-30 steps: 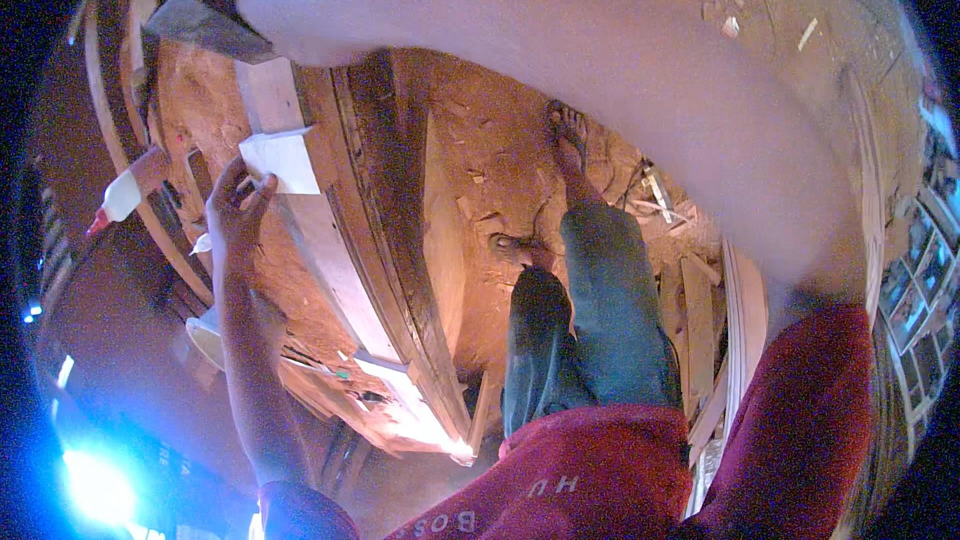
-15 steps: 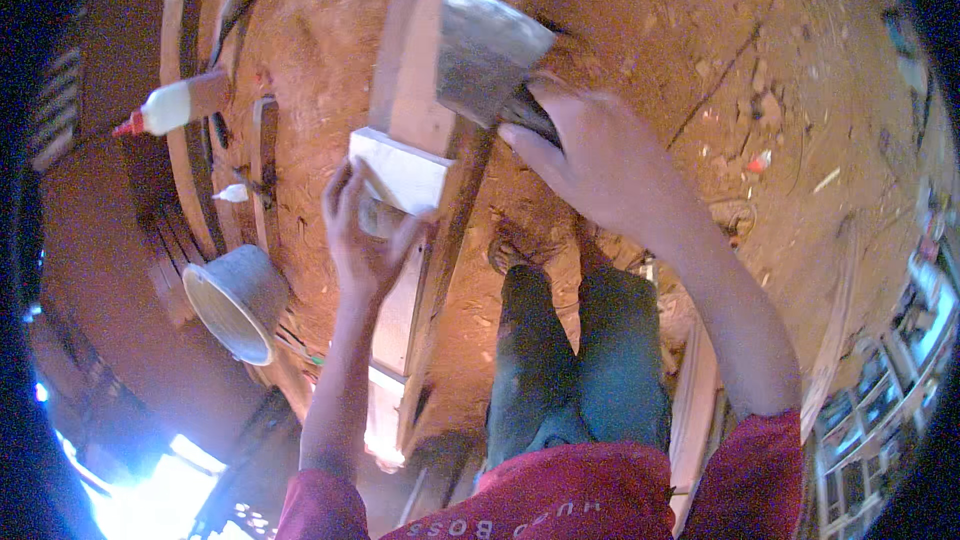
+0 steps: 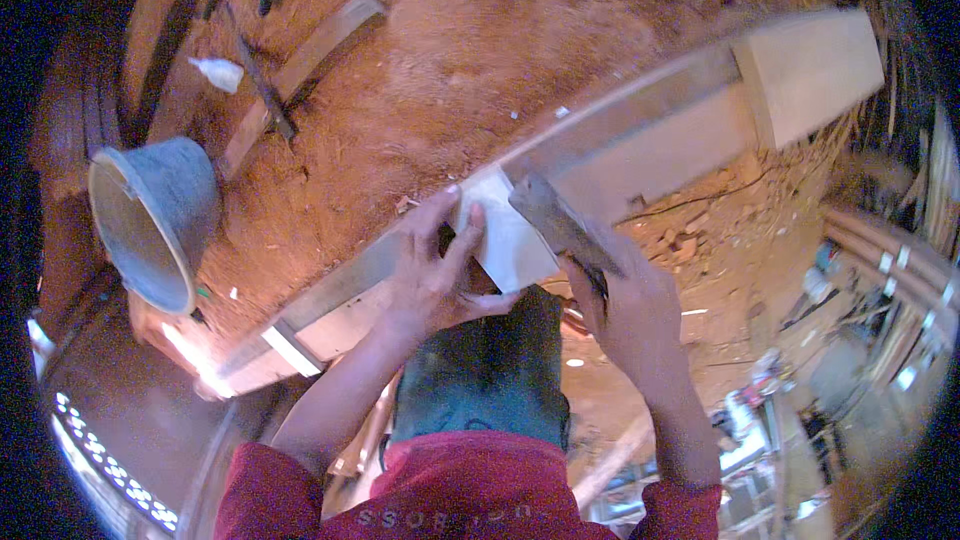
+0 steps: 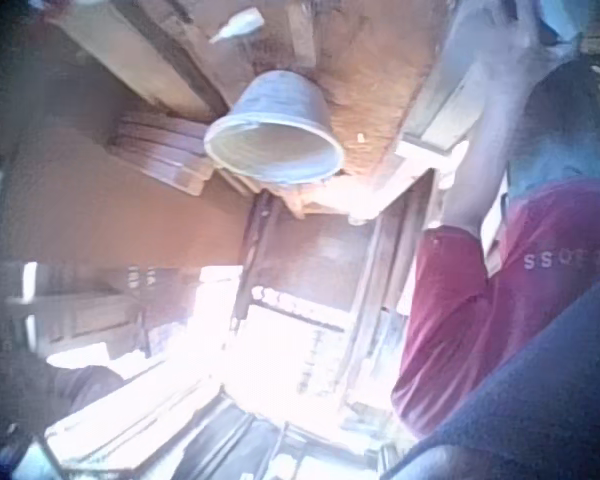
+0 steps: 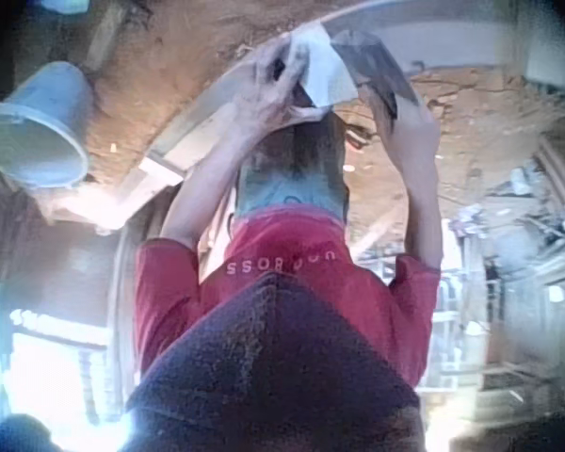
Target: The person applies glue to small wooden blocks and attaches them to a long wooden plank on the floor. They use a hammer to tap the blocks into place and repeat the process for multiple blocks along the plank.
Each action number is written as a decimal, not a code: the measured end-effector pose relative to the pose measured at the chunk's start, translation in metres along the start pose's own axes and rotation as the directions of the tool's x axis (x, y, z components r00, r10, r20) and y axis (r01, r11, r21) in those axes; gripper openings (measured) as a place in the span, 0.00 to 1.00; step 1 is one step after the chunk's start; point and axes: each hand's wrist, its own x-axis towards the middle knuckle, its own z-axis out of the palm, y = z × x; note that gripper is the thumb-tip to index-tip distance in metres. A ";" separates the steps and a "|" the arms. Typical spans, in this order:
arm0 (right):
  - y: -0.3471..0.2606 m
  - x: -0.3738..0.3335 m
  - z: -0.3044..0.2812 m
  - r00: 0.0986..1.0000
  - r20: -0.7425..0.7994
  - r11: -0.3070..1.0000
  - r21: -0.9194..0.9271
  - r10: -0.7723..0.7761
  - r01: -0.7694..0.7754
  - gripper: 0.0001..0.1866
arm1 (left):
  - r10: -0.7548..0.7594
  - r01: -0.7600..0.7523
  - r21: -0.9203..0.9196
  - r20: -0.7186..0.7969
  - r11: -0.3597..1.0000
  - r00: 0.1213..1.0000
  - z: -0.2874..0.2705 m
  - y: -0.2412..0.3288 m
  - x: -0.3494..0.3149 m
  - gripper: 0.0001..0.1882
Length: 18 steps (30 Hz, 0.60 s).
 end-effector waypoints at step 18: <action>-0.041 0.015 0.008 0.949 0.167 0.940 -0.258 0.269 -0.221 0.17 | -0.052 0.052 -0.146 0.005 0.988 0.999 0.010 -0.010 -0.008 0.31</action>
